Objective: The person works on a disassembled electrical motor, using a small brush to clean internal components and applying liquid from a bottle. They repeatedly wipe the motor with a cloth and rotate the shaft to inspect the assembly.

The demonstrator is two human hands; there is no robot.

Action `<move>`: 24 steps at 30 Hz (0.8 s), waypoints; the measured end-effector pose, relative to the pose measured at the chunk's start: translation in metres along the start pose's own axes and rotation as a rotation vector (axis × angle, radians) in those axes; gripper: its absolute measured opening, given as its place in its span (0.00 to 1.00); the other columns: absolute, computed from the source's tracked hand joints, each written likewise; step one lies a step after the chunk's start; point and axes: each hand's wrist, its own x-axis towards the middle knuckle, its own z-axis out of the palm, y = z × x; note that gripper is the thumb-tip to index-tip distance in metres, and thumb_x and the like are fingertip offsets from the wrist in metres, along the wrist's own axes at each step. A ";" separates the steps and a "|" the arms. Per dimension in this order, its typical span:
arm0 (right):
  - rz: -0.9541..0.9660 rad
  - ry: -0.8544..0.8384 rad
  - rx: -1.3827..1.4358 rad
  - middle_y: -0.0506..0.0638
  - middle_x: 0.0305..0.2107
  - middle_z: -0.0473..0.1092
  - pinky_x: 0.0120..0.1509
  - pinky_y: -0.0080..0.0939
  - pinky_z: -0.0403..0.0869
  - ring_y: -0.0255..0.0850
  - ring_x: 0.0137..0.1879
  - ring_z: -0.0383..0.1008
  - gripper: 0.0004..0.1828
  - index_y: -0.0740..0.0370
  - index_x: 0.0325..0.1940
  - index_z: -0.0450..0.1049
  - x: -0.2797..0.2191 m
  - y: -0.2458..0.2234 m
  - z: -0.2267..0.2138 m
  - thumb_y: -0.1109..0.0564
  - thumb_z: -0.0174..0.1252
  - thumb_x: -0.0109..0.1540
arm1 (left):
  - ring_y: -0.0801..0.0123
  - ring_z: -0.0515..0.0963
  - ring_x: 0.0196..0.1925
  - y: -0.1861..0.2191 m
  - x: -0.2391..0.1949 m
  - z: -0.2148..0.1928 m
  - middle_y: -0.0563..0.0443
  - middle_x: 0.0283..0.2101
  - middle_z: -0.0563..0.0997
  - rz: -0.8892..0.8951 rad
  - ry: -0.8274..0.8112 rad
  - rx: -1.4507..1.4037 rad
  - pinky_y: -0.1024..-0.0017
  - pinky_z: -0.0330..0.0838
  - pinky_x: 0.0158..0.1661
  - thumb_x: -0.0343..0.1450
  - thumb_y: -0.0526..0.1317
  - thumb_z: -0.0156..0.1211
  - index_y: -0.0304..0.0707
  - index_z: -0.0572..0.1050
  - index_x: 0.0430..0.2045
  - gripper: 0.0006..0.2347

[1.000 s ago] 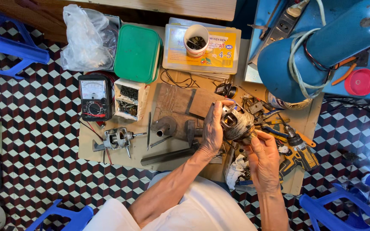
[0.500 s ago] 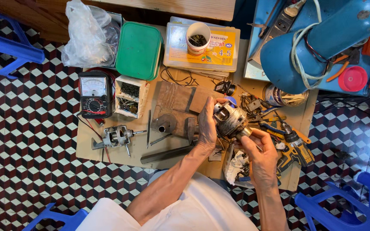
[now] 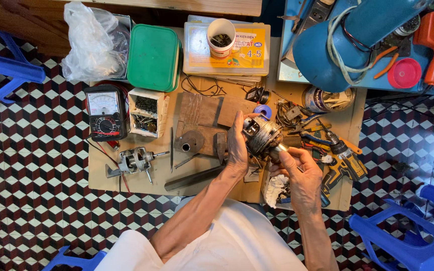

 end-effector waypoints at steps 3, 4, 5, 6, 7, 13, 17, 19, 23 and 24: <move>0.081 -0.032 0.112 0.56 0.33 0.77 0.36 0.37 0.78 0.40 0.32 0.79 0.19 0.73 0.51 0.73 0.002 0.003 -0.003 0.51 0.57 0.68 | 0.76 0.79 0.33 -0.002 -0.002 -0.002 0.54 0.34 0.80 -0.035 0.007 -0.021 0.78 0.75 0.36 0.78 0.58 0.42 0.35 0.78 0.43 0.24; 0.110 -0.032 0.131 0.56 0.32 0.76 0.36 0.37 0.77 0.40 0.32 0.78 0.20 0.74 0.50 0.73 0.002 0.003 -0.004 0.50 0.57 0.68 | 0.75 0.80 0.34 -0.003 -0.002 -0.002 0.54 0.35 0.81 -0.047 0.005 -0.041 0.78 0.76 0.37 0.77 0.58 0.41 0.36 0.78 0.43 0.24; 0.138 -0.033 0.150 0.57 0.31 0.76 0.35 0.37 0.77 0.41 0.31 0.78 0.21 0.75 0.49 0.73 0.002 0.003 -0.004 0.49 0.57 0.69 | 0.75 0.81 0.34 -0.003 -0.002 -0.001 0.53 0.35 0.82 -0.058 0.003 -0.062 0.78 0.77 0.38 0.76 0.58 0.41 0.36 0.78 0.42 0.24; 0.166 -0.033 0.168 0.58 0.30 0.75 0.34 0.38 0.76 0.41 0.30 0.78 0.22 0.76 0.48 0.73 0.002 0.003 -0.004 0.49 0.57 0.69 | 0.75 0.80 0.34 -0.003 -0.001 -0.001 0.54 0.35 0.81 -0.049 -0.001 -0.059 0.78 0.76 0.37 0.77 0.58 0.41 0.36 0.78 0.43 0.24; 0.143 -0.031 0.156 0.56 0.31 0.76 0.36 0.37 0.76 0.40 0.32 0.78 0.20 0.74 0.49 0.72 0.002 0.002 -0.003 0.50 0.58 0.68 | 0.76 0.80 0.34 -0.003 -0.001 -0.001 0.54 0.34 0.81 -0.038 -0.002 -0.056 0.78 0.76 0.37 0.77 0.58 0.41 0.35 0.78 0.43 0.24; -0.083 0.035 -0.103 0.53 0.41 0.77 0.48 0.36 0.79 0.36 0.44 0.78 0.20 0.67 0.55 0.70 -0.009 -0.005 0.007 0.60 0.64 0.61 | 0.75 0.80 0.32 0.000 -0.001 0.000 0.55 0.32 0.80 -0.045 0.062 -0.080 0.76 0.76 0.36 0.77 0.58 0.43 0.35 0.78 0.40 0.23; -0.160 0.072 -0.266 0.53 0.47 0.73 0.55 0.36 0.79 0.36 0.52 0.78 0.25 0.62 0.59 0.68 -0.013 -0.006 0.009 0.62 0.66 0.59 | 0.76 0.79 0.31 0.002 -0.002 0.004 0.55 0.31 0.79 -0.043 0.073 -0.063 0.78 0.75 0.34 0.78 0.58 0.43 0.37 0.78 0.38 0.23; -0.185 0.056 -0.258 0.54 0.49 0.72 0.57 0.37 0.79 0.37 0.53 0.77 0.26 0.61 0.60 0.66 -0.014 -0.005 0.008 0.62 0.66 0.59 | 0.76 0.79 0.31 0.004 -0.001 0.005 0.55 0.30 0.78 -0.022 0.070 -0.046 0.78 0.75 0.33 0.78 0.58 0.42 0.37 0.78 0.38 0.23; -0.194 0.045 -0.269 0.54 0.51 0.73 0.59 0.36 0.78 0.37 0.56 0.76 0.27 0.61 0.61 0.65 -0.013 -0.001 0.005 0.63 0.66 0.59 | 0.77 0.79 0.31 0.007 0.000 0.005 0.56 0.30 0.75 0.033 0.024 -0.064 0.78 0.77 0.33 0.79 0.58 0.41 0.36 0.77 0.38 0.24; -0.175 0.056 -0.293 0.54 0.50 0.73 0.59 0.36 0.79 0.37 0.55 0.77 0.27 0.60 0.60 0.66 -0.012 -0.001 0.004 0.63 0.66 0.58 | 0.78 0.79 0.31 0.007 0.000 0.005 0.56 0.30 0.75 0.031 0.020 -0.044 0.78 0.77 0.32 0.79 0.58 0.40 0.37 0.77 0.38 0.24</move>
